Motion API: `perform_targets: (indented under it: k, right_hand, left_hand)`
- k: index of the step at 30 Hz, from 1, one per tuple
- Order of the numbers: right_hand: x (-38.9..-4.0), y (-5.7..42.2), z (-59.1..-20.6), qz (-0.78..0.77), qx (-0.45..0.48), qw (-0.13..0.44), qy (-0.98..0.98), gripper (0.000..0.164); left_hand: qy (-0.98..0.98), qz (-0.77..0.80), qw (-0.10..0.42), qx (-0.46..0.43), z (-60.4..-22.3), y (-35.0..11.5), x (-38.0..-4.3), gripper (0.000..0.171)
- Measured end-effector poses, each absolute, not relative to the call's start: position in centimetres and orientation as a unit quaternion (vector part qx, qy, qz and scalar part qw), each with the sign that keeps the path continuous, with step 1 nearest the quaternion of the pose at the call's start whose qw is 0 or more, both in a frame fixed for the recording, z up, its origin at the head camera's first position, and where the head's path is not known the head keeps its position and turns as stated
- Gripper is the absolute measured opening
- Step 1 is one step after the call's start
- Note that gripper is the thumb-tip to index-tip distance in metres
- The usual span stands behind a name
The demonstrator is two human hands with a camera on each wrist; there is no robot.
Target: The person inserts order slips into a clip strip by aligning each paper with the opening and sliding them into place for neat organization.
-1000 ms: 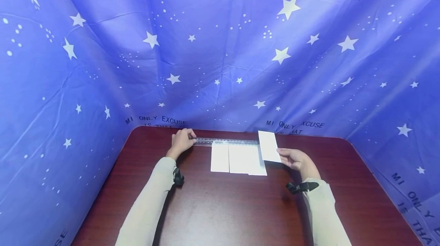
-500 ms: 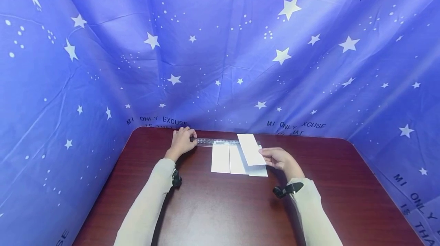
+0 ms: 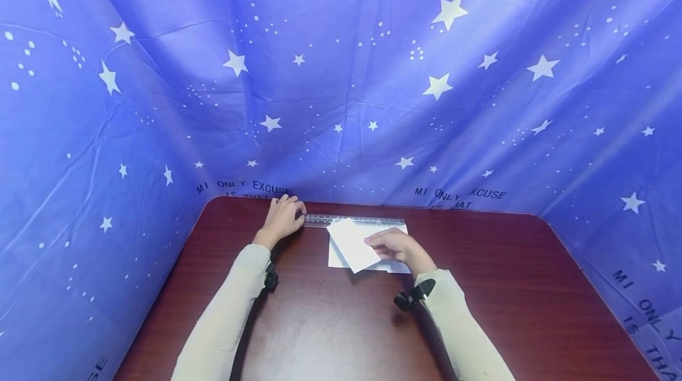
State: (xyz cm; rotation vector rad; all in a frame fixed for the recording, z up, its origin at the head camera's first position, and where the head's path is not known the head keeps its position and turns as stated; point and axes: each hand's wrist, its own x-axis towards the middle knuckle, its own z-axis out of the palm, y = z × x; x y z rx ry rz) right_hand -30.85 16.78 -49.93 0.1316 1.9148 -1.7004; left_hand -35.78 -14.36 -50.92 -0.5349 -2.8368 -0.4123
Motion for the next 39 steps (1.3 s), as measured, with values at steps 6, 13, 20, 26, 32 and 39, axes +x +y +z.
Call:
perform_targets:
  k: [6, 13, 20, 26, 32, 39]
  right_hand:
    - [-30.5, 13.6, -50.0, -0.608, 0.043, 0.286, 0.739, 0.009]
    - [-30.4, 10.3, -50.7, -0.586, 0.045, 0.288, 0.756, 0.026]
    - [-30.3, 7.9, -51.2, -0.592, 0.047, 0.285, 0.753, 0.02]
    - [-30.4, 6.0, -51.5, -0.61, 0.052, 0.264, 0.746, 0.019]
    - [-30.6, 4.5, -51.4, -0.629, 0.059, 0.256, 0.732, 0.004]
    - [-31.2, 3.3, -51.7, -0.637, 0.093, 0.246, 0.724, 0.019]
  left_hand:
    - [-0.967, -0.137, 0.111, -0.185, -50.8, -14.5, -35.9, 0.009]
    - [-0.968, -0.129, 0.104, -0.188, -50.8, -14.3, -36.0, 0.007]
    - [-0.968, -0.141, 0.099, -0.185, -50.9, -14.4, -36.2, 0.005]
    - [-0.967, -0.147, 0.091, -0.186, -50.9, -14.6, -36.3, 0.006]
    - [-0.966, -0.158, 0.09, -0.185, -50.8, -14.5, -36.2, 0.005]
    - [-0.966, -0.168, 0.09, -0.176, -50.8, -14.4, -36.2, 0.004]
